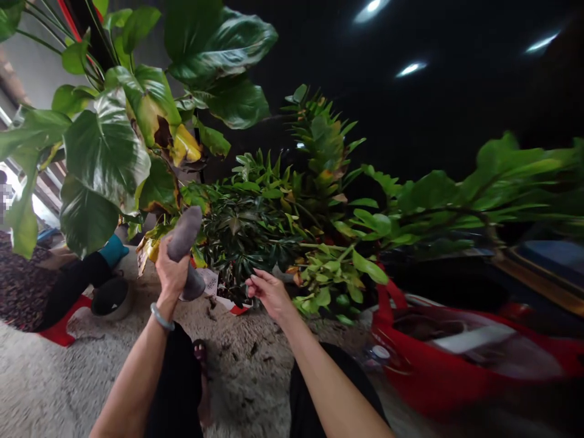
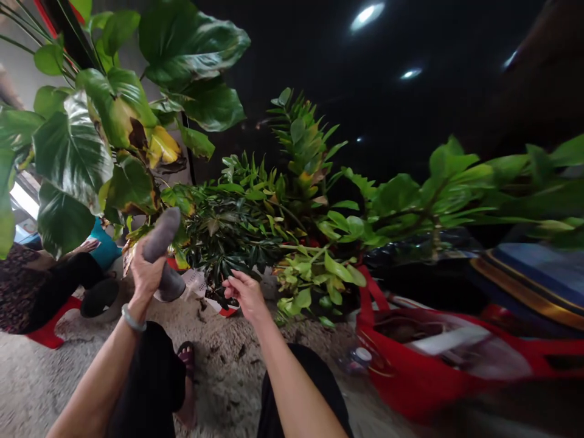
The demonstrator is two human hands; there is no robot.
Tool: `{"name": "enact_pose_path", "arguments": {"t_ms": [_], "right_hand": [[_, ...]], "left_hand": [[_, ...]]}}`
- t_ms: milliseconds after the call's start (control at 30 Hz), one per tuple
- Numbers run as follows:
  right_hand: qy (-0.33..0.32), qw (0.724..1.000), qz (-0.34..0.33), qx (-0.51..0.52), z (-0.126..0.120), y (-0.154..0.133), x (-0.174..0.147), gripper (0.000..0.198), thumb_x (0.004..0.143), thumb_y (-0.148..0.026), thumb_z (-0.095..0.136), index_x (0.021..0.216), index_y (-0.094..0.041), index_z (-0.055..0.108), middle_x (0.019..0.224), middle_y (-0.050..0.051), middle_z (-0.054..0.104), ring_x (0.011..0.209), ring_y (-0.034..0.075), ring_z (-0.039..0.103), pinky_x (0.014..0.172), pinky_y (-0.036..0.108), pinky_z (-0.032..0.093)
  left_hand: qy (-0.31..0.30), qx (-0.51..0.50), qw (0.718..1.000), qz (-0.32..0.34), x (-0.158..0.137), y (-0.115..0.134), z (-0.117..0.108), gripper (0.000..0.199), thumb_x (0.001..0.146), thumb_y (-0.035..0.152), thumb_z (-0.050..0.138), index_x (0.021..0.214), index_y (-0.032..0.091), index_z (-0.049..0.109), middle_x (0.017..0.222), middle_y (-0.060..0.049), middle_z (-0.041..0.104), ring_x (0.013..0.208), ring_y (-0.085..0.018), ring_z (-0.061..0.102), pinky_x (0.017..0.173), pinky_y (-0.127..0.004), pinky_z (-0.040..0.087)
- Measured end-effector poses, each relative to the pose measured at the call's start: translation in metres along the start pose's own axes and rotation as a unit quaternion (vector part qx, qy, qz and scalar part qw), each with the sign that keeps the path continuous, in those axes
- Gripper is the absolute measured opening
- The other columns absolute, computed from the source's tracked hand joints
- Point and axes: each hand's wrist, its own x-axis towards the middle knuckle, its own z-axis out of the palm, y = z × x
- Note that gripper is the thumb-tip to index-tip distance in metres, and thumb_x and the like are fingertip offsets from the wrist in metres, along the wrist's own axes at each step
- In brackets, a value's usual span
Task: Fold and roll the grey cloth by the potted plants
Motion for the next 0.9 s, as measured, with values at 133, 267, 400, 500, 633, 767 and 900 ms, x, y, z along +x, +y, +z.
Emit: {"name": "enact_pose_path", "arguments": {"t_ms": [133, 267, 400, 500, 633, 767, 900], "right_hand": [[-0.002, 1.000, 0.007, -0.020, -0.005, 0.000, 0.000, 0.049, 0.053, -0.037, 0.092, 0.093, -0.016, 0.072, 0.063, 0.002, 0.073, 0.045, 0.013, 0.061, 0.046, 0.026, 0.050], [-0.014, 1.000, 0.009, -0.012, -0.013, -0.001, 0.001, 0.047, 0.055, -0.038, 0.092, 0.092, -0.016, 0.072, 0.064, 0.002, 0.073, 0.046, 0.013, 0.060, 0.048, 0.026, 0.051], [-0.026, 1.000, 0.003, -0.003, -0.013, 0.000, 0.002, 0.047, 0.056, -0.039, 0.093, 0.091, -0.017, 0.071, 0.065, 0.001, 0.073, 0.046, 0.012, 0.060, 0.047, 0.026, 0.050], [-0.018, 1.000, 0.006, 0.003, -0.010, 0.003, 0.002, 0.049, 0.053, -0.039, 0.093, 0.091, -0.017, 0.070, 0.063, 0.001, 0.072, 0.045, 0.012, 0.059, 0.047, 0.026, 0.050], [-0.001, 1.000, 0.015, -0.011, -0.011, 0.003, 0.001, 0.051, 0.052, -0.038, 0.093, 0.093, -0.017, 0.070, 0.061, 0.001, 0.071, 0.045, 0.013, 0.060, 0.047, 0.026, 0.051], [-0.017, 1.000, 0.015, -0.015, -0.015, 0.000, 0.001, 0.048, 0.055, -0.040, 0.092, 0.092, -0.017, 0.070, 0.059, 0.000, 0.070, 0.045, 0.013, 0.060, 0.046, 0.026, 0.050], [-0.027, 1.000, 0.011, -0.007, -0.017, -0.001, 0.001, 0.047, 0.056, -0.041, 0.092, 0.090, -0.018, 0.069, 0.059, -0.001, 0.069, 0.044, 0.013, 0.059, 0.045, 0.026, 0.049]], "left_hand": [[-0.086, 0.015, 0.995, -0.045, -0.046, -0.039, -0.003, 0.059, 0.062, 0.011, 0.070, 0.119, 0.025, 0.068, 0.113, -0.005, 0.073, 0.110, -0.031, 0.067, 0.106, -0.044, 0.047], [-0.103, 0.000, 0.994, -0.023, -0.095, -0.036, -0.035, 0.052, 0.062, 0.013, 0.072, 0.113, 0.022, 0.070, 0.113, -0.007, 0.073, 0.112, -0.032, 0.066, 0.106, -0.045, 0.047], [0.005, 0.009, 0.999, 0.049, -0.043, 0.004, -0.033, 0.056, 0.066, 0.016, 0.075, 0.121, 0.023, 0.066, 0.118, -0.007, 0.070, 0.115, -0.029, 0.064, 0.107, -0.041, 0.046], [0.014, 0.013, 0.998, 0.051, 0.003, 0.006, -0.009, 0.059, 0.062, 0.011, 0.074, 0.120, 0.023, 0.067, 0.120, -0.007, 0.069, 0.115, -0.028, 0.064, 0.108, -0.040, 0.045], [-0.105, 0.033, 0.993, -0.037, -0.022, -0.028, 0.000, 0.059, 0.059, 0.008, 0.072, 0.115, 0.023, 0.070, 0.109, -0.007, 0.073, 0.104, -0.031, 0.067, 0.101, -0.045, 0.048], [-0.133, -0.010, 0.990, -0.049, -0.073, -0.029, -0.026, 0.052, 0.060, 0.013, 0.075, 0.110, 0.023, 0.071, 0.106, -0.004, 0.074, 0.104, -0.030, 0.068, 0.100, -0.042, 0.049], [-0.004, -0.034, 0.999, 0.016, -0.045, 0.012, -0.030, 0.055, 0.063, 0.019, 0.079, 0.117, 0.025, 0.068, 0.116, -0.004, 0.070, 0.111, -0.027, 0.064, 0.105, -0.038, 0.046]]}}
